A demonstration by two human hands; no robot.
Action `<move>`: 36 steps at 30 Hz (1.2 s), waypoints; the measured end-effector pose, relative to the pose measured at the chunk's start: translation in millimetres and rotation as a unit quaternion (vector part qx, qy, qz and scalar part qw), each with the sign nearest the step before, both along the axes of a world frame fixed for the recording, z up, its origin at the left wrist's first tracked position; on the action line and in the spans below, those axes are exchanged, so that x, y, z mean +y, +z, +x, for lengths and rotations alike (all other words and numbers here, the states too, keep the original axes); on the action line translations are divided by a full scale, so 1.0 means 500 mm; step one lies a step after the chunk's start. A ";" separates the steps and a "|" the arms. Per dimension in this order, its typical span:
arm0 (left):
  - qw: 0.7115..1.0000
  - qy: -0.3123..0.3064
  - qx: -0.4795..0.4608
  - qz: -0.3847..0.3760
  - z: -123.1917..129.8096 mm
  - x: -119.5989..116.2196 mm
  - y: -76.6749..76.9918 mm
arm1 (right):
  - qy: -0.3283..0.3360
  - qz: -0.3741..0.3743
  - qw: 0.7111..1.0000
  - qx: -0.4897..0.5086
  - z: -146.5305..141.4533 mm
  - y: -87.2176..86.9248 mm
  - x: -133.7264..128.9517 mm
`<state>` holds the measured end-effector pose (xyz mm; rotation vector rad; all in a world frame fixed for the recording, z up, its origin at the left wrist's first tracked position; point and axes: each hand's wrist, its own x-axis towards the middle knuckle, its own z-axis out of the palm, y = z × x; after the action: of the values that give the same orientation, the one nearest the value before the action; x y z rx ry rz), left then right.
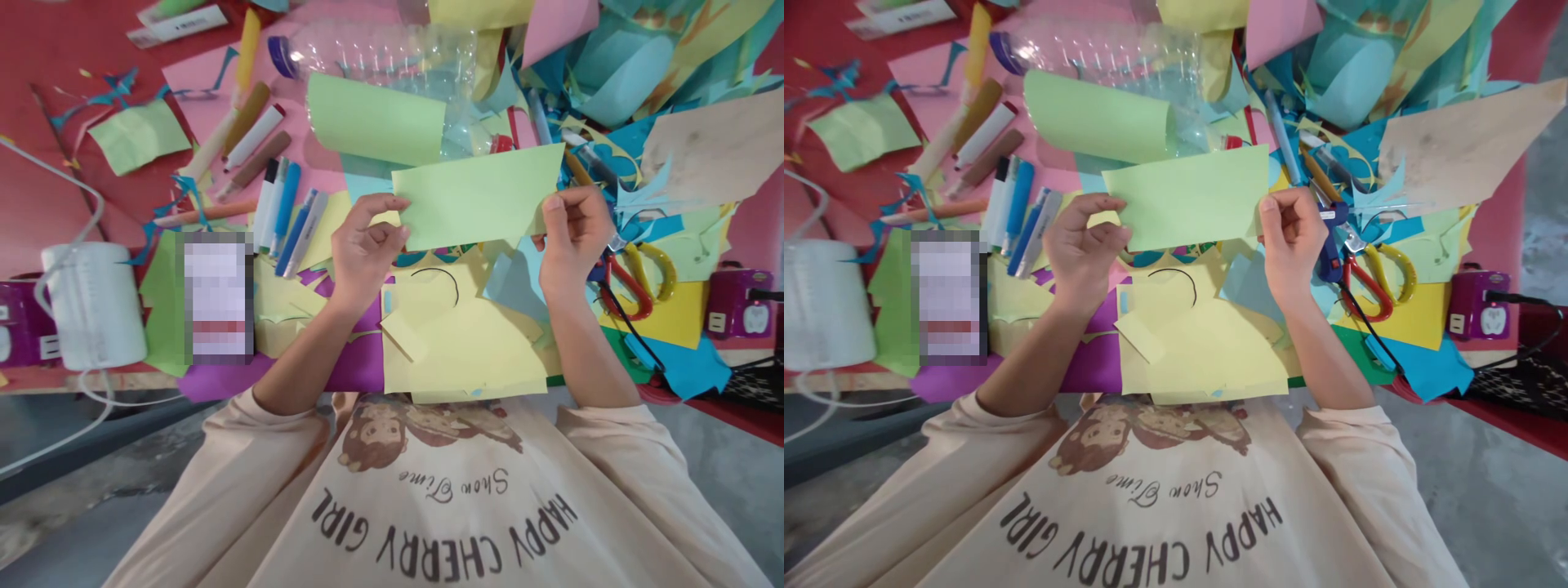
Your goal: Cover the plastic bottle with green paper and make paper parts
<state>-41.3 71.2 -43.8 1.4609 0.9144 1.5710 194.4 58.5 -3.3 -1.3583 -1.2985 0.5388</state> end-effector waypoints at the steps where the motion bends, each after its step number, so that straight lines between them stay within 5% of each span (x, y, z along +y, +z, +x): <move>1: 1.000 -0.003 -0.003 -0.002 -0.001 0.001 -0.001 | 0.004 0.010 1.000 0.012 0.000 -0.002 0.001; 13: 0.998 -0.002 0.051 -0.032 -0.008 -0.004 0.006 | -0.011 -0.024 1.000 -0.002 0.004 -0.012 0.006; 21: 0.996 -0.070 0.044 -0.032 -0.012 -0.004 -0.006 | -0.020 -0.021 1.000 0.011 0.004 -0.012 0.010; 29: 0.991 -0.118 0.020 0.054 -0.020 0.010 -0.017 | -0.004 -0.072 0.995 -0.070 0.013 -0.023 0.008; 36: 0.992 -0.112 0.028 0.051 -0.013 0.004 -0.009 | -0.008 -0.029 1.000 0.001 0.007 -0.018 0.012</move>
<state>-48.1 73.3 -48.2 1.6264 0.6811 1.4347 198.0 64.4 -12.2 -1.4144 -1.2781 0.5688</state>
